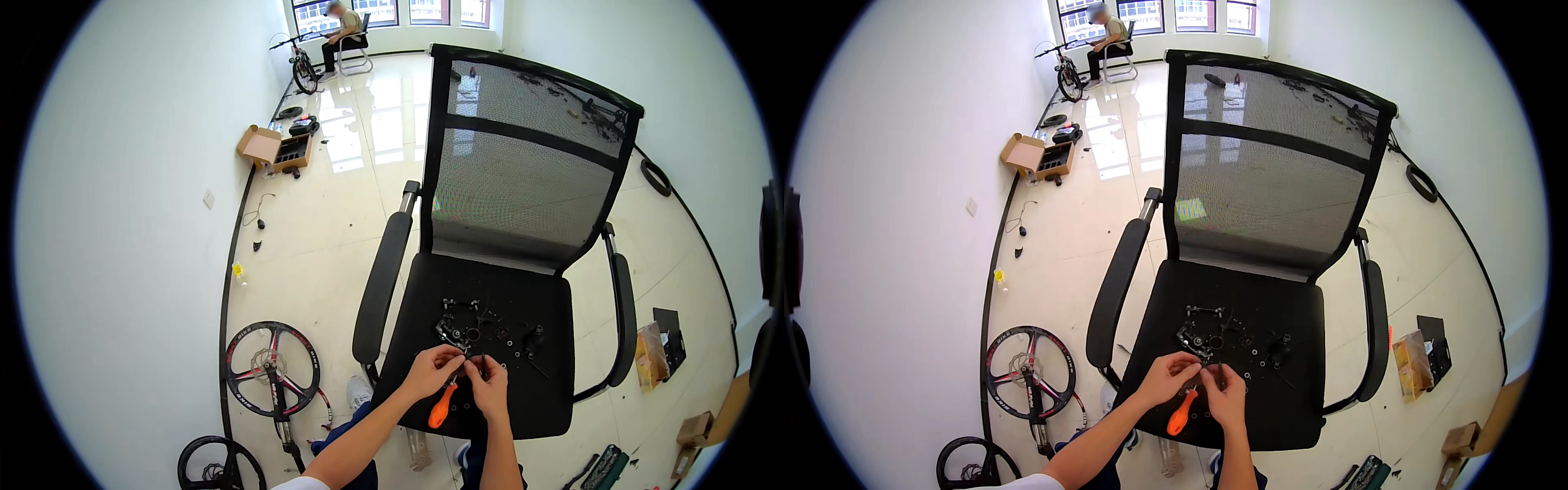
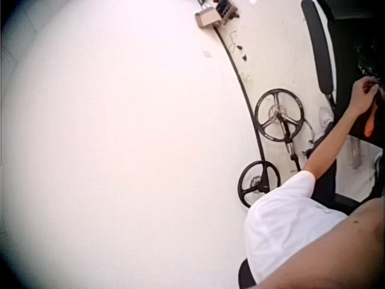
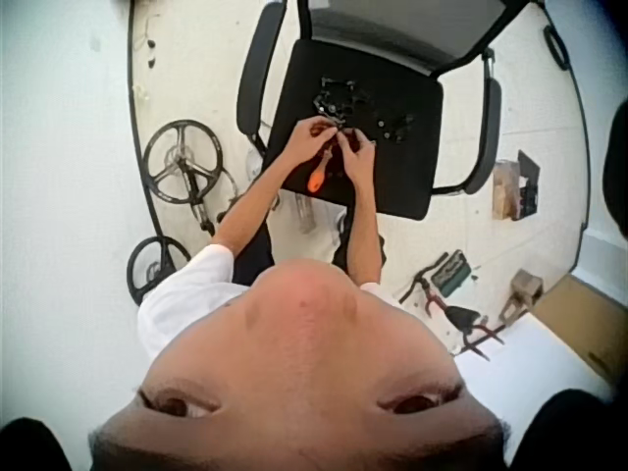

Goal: The person assembles small mechanical parts on a black office chair using an orange-handled screwdriver. They pick up components, align them, and tighten screws to join the pieces together.

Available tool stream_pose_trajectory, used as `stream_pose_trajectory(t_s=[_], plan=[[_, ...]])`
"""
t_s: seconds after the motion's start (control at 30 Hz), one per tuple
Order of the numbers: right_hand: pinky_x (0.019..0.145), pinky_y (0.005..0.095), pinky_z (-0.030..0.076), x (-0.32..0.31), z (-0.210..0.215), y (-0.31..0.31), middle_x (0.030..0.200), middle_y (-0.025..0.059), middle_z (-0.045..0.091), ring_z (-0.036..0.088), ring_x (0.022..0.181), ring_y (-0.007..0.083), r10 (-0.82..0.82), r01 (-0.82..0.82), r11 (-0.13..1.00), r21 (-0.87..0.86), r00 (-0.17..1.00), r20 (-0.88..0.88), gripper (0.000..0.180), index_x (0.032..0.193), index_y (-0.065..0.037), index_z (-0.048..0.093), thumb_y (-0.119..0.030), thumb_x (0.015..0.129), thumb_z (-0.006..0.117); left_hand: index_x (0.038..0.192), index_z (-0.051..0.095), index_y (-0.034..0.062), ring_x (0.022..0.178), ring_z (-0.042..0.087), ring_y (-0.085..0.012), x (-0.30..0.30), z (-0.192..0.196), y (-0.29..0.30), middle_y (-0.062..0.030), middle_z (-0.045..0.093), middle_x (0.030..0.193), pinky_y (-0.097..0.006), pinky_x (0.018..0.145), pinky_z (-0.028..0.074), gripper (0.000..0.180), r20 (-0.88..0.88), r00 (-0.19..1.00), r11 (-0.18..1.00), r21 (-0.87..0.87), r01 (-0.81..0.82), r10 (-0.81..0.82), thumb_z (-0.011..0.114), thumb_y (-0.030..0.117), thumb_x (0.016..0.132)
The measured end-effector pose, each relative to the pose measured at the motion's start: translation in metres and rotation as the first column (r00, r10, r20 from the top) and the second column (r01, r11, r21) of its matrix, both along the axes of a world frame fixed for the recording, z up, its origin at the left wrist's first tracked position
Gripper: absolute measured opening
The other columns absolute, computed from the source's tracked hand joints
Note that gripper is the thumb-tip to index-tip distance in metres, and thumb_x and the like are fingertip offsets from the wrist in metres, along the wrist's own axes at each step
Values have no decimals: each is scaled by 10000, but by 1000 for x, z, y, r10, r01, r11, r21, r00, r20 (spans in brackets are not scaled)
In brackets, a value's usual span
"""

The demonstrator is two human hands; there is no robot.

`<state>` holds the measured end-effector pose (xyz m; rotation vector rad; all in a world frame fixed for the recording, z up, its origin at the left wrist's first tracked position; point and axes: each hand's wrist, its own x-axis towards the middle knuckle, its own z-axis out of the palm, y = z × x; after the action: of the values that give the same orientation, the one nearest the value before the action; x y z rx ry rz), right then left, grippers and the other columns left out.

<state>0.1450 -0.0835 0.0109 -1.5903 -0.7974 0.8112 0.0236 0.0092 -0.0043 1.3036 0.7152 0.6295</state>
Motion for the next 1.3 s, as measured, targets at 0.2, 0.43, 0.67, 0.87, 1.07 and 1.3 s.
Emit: stream_pose_trajectory(t_s=[0.2, 0.43, 0.67, 0.87, 1.07, 1.3], plan=[[579, 226, 431, -1, -12, 1, 714, 26, 648, 570, 634, 67, -31, 30, 999, 18, 999, 41, 118, 863, 6, 622, -107, 890, 644, 955, 594, 29, 665, 530, -64, -5, 3, -2, 0, 573, 759, -229, 583, 446, 257, -68, 979, 964, -202, 174, -191, 488, 256, 1009], [481, 204, 350, -4, -3, 0, 605, -25, 505, 464, 516, 50, 13, -14, 1000, -16, 998, -54, 206, 825, -17, 574, -163, 966, 540, 828, 532, 26, 608, 441, -83, -4, -2, -7, 13, 474, 660, -257, 573, 393, 325, -163, 977, 983, 105, 153, -135, 420, 256, 1029], [415, 211, 268, 2, -6, -3, 559, -45, 386, 336, 451, 41, 164, -169, 986, -5, 960, -227, 326, 817, -44, 563, -260, 1015, 419, 905, 537, 34, 580, 437, -68, -2, -10, -3, 14, 479, 668, -243, 535, 375, 254, -100, 993, 992, 98, 79, -69, 435, 234, 1025], [384, 233, 234, -3, -1, 0, 543, -44, 325, 281, 420, 52, 129, -158, 986, -55, 928, -349, 355, 712, -101, 427, -282, 1018, 414, 1004, 489, 55, 474, 398, -46, 0, 11, -10, 28, 443, 607, -221, 425, 327, 167, -143, 983, 993, -34, 112, -115, 476, 221, 1015], [376, 245, 195, -6, 13, 0, 532, -44, 274, 239, 405, 61, 106, -211, 972, -107, 795, -598, 392, 680, -131, 349, -321, 1019, 402, 1026, 457, 74, 431, 405, -78, -3, 23, -7, 16, 424, 550, -229, 419, 341, 173, -81, 984, 951, -281, 132, -161, 422, 243, 1035], [380, 247, 178, -4, 12, -1, 527, -41, 248, 213, 407, 68, 131, -235, 970, -70, 738, -661, 404, 669, -139, 332, -330, 1019, 398, 975, 431, 89, 473, 438, -101, -6, 22, -6, 0, 437, 595, -239, 445, 359, 189, 16, 981, 912, -365, 188, -196, 393, 261, 1044]])
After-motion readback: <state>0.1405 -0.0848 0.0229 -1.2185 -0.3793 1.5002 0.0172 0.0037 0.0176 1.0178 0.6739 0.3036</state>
